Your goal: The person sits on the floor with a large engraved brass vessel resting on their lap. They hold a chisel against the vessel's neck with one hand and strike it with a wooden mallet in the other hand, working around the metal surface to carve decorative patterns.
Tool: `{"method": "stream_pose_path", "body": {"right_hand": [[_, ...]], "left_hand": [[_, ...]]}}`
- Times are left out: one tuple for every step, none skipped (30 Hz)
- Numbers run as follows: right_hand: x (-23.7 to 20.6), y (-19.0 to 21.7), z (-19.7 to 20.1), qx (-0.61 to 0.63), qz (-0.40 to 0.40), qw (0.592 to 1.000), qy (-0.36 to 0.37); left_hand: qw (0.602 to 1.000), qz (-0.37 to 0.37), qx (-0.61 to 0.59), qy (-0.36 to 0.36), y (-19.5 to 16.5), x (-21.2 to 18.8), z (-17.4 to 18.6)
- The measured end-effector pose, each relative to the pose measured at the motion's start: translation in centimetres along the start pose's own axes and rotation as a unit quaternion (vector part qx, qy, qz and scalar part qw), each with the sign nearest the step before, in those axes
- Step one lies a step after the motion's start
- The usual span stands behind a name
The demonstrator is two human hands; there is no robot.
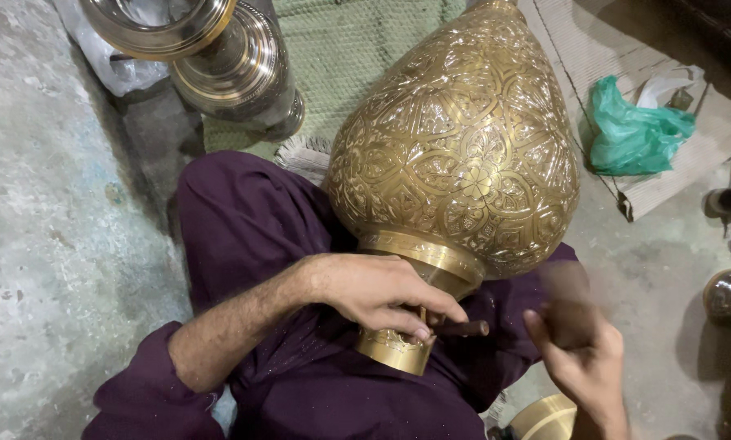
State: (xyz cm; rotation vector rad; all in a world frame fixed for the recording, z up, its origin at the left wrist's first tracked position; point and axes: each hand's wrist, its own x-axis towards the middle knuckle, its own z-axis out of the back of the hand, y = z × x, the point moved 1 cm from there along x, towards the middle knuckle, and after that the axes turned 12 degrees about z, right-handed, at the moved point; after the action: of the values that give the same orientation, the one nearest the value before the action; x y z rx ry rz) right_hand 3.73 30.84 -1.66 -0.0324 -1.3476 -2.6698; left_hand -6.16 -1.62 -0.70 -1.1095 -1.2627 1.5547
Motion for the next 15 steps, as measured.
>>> {"method": "stream_pose_path", "body": {"right_hand": [[0.0,0.4,0.2,0.041,-0.014,0.999,-0.018],[0.1,0.8,0.5,0.082,-0.029,0.996,-0.037],[0.3,1.2,1.1,-0.028,0.044,0.999,0.001],[0.6,1.3,1.5,-0.136,0.117,0.983,0.041],[0.8,1.4,1.8,-0.241,0.188,0.948,0.083],[0.9,1.1,2.0,-0.139,0.137,0.980,0.044],[1.0,0.8,1.9,-0.035,0.085,0.996,0.003],[1.0,0.4,2.0,0.069,0.029,0.997,-0.036],[1.2,0.3,2.1,0.064,0.038,0.997,-0.028],[1.3,0.1,2.3,0.059,0.047,0.997,-0.023],[1.6,0.1,2.7,0.052,0.057,0.997,-0.018],[1.9,0.1,3.1,0.003,0.053,0.999,0.005],[2.3,0.1,3.6,-0.046,0.049,0.997,0.031],[2.6,0.2,3.9,-0.095,0.045,0.993,0.054],[2.8,0.3,4.0,-0.145,0.061,0.986,0.058]], "left_hand": [[1.000,-0.009,0.008,-0.005,0.0,0.0,0.1],[1.000,-0.018,0.016,-0.008,0.1,0.0,0.1],[0.999,-0.029,0.024,-0.011,0.1,0.0,0.1],[1.000,-0.027,0.014,-0.008,0.2,-0.1,0.1],[1.000,-0.023,0.003,-0.007,0.2,-0.3,0.0],[1.000,-0.020,-0.008,-0.006,0.2,-0.6,-0.1],[1.000,-0.004,-0.022,-0.019,0.2,-0.8,-0.1],[0.999,0.012,-0.037,-0.032,0.1,-1.1,-0.3],[0.997,0.028,-0.052,-0.044,0.0,-1.3,-0.4],[0.996,0.043,-0.061,-0.048,0.0,-1.4,-0.5],[0.995,0.058,-0.071,-0.051,-0.1,-1.4,-0.6],[0.992,0.073,-0.083,-0.056,-0.2,-1.4,-0.8],[0.994,0.062,-0.061,-0.061,-0.3,-1.3,-0.9],[0.996,0.052,-0.037,-0.063,-0.3,-1.1,-0.8],[0.997,0.041,-0.010,-0.064,-0.4,-0.9,-0.6]]}}
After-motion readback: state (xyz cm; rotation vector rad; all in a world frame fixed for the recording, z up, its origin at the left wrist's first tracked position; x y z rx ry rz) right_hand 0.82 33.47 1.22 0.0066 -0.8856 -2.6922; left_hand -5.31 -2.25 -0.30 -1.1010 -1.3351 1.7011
